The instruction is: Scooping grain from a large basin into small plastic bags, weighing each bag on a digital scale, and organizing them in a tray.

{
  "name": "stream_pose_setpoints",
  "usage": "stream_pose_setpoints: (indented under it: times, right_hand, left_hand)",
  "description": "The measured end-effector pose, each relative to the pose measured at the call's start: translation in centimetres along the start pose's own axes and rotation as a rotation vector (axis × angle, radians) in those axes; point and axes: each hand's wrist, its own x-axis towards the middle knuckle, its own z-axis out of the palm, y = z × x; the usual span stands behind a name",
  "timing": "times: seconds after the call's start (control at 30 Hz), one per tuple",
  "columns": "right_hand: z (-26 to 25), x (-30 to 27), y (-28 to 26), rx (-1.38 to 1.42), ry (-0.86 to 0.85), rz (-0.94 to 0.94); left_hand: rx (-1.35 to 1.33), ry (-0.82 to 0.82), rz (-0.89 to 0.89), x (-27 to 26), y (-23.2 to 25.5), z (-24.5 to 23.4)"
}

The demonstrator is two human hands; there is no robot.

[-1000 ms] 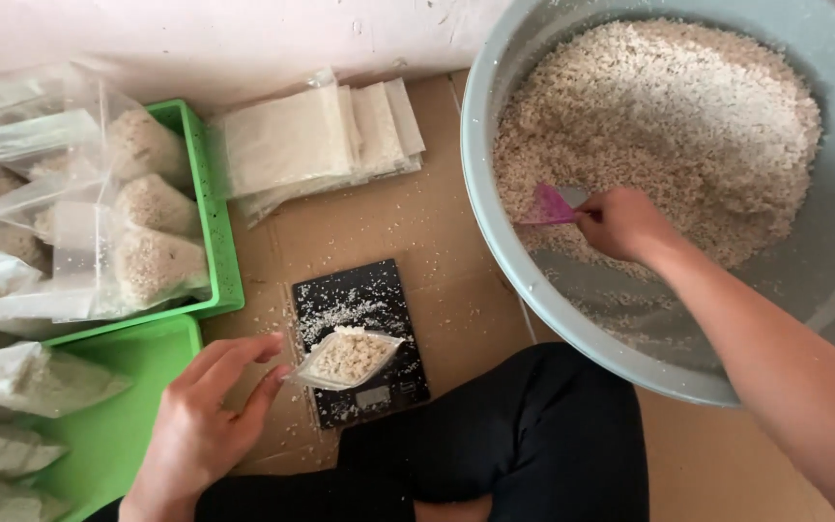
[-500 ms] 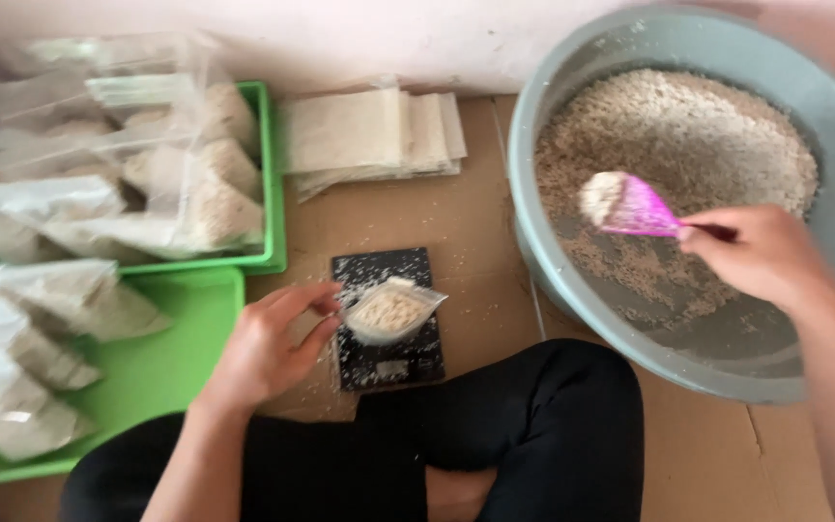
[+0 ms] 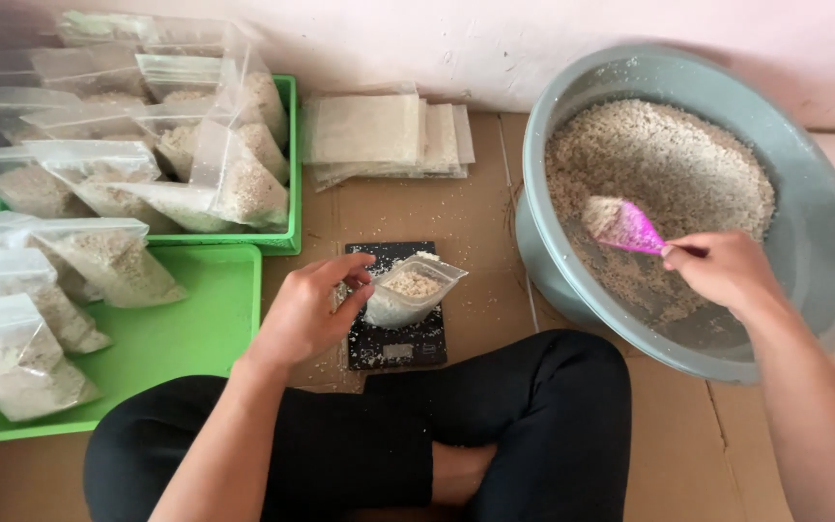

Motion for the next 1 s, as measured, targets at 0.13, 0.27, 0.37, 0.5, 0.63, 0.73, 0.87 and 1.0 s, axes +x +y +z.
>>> stream_pose_setpoints:
  times: [0.13,0.27,0.37,0.5,0.63,0.73,0.87,1.0]
  right_hand:
    - [-0.1,0.0,1.8,0.051,0.078,-0.098]
    - [0.0,-2.8,0.9,0.216,0.193,-0.356]
    - [0.7,-6.2,-2.3,0.265,0.096,-0.389]
    - [4.0,-7.2,-4.9,0.149,0.077,-0.52]
    - [7.4,-6.1,-5.5,0.206,0.085,-0.797]
    - [8.4,-5.9,-5.9,0.252,0.221,-1.055]
    - [8.6,-6.1,-6.0,0.184,0.285,-1.149]
    - [8.8,-5.7,-5.9,0.164,0.372,-1.271]
  left_hand:
    - [0.001,-0.025,-0.048,0.3,0.8,-0.3]
    - [0.017,-0.011,-0.042,0.2,0.2,0.0]
    - [0.006,-0.007,-0.067,0.3,0.3,0.1]
    - [-0.002,-0.032,-0.112,0.2,0.1,0.2]
    - [-0.029,-0.033,-0.145,0.1,0.5,0.0]
    - [-0.02,-0.057,-0.2,0.2,0.7,-0.2]
    - [-0.042,-0.037,-0.169,0.0,0.4,0.0]
    - [-0.045,-0.036,-0.187,0.0,0.2,0.2]
